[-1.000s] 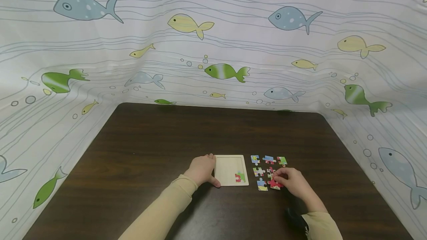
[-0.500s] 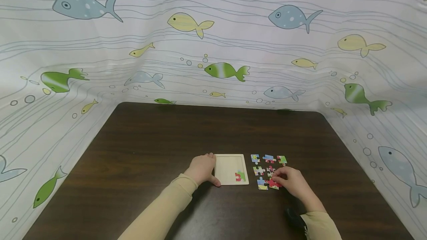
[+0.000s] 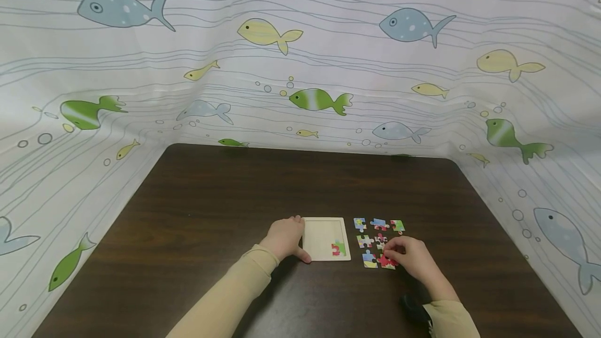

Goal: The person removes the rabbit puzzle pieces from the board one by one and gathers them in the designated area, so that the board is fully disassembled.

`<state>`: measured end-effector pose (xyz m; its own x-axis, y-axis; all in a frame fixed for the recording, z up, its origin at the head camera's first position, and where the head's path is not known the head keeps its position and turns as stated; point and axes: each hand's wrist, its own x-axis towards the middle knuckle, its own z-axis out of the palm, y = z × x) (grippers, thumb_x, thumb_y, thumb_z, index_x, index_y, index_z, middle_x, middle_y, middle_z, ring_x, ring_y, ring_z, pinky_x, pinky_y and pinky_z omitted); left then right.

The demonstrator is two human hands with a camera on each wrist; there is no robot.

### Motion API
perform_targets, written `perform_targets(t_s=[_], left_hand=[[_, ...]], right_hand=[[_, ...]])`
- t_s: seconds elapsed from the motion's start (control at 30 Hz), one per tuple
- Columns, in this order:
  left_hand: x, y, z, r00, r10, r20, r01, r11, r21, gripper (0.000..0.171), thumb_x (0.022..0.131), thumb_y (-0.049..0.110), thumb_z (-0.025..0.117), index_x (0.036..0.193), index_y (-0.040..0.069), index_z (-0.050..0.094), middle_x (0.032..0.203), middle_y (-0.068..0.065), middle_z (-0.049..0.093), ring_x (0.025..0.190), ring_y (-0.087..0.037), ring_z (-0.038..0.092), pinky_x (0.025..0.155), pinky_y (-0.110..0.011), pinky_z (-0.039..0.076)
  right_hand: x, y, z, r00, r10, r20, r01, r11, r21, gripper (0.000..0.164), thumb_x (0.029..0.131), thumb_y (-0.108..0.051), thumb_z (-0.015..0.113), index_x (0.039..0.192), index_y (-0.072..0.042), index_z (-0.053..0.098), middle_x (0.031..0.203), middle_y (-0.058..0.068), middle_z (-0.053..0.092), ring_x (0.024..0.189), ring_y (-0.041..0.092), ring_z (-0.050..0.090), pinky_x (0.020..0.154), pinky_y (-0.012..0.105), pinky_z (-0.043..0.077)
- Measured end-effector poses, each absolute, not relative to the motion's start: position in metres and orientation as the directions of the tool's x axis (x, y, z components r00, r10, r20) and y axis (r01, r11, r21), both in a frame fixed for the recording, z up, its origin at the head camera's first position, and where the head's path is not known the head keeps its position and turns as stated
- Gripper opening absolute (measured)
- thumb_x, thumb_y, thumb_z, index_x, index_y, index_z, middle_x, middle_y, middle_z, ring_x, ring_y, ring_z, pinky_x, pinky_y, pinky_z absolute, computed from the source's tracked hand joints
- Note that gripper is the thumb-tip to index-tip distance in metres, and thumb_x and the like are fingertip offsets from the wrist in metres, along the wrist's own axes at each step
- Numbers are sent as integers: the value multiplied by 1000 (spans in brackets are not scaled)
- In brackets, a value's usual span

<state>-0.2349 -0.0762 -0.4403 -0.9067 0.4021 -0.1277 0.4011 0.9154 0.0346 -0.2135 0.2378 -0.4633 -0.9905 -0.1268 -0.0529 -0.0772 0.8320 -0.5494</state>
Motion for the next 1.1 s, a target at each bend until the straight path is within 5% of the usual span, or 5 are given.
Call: perform_targets(t_s=[1.1], left_hand=[[-233,-76,-436,-906,404,-127,400,915,51,103,54,61,82,131,-1,52,131,-16,56,114,-25,59,80,-35,54]], right_hand=[[-221,194,-462,-967,-244,72,-240,783,-574,13,79,-13,76,91,-11,73,74,-7,58,64,7,48,56,23,43]])
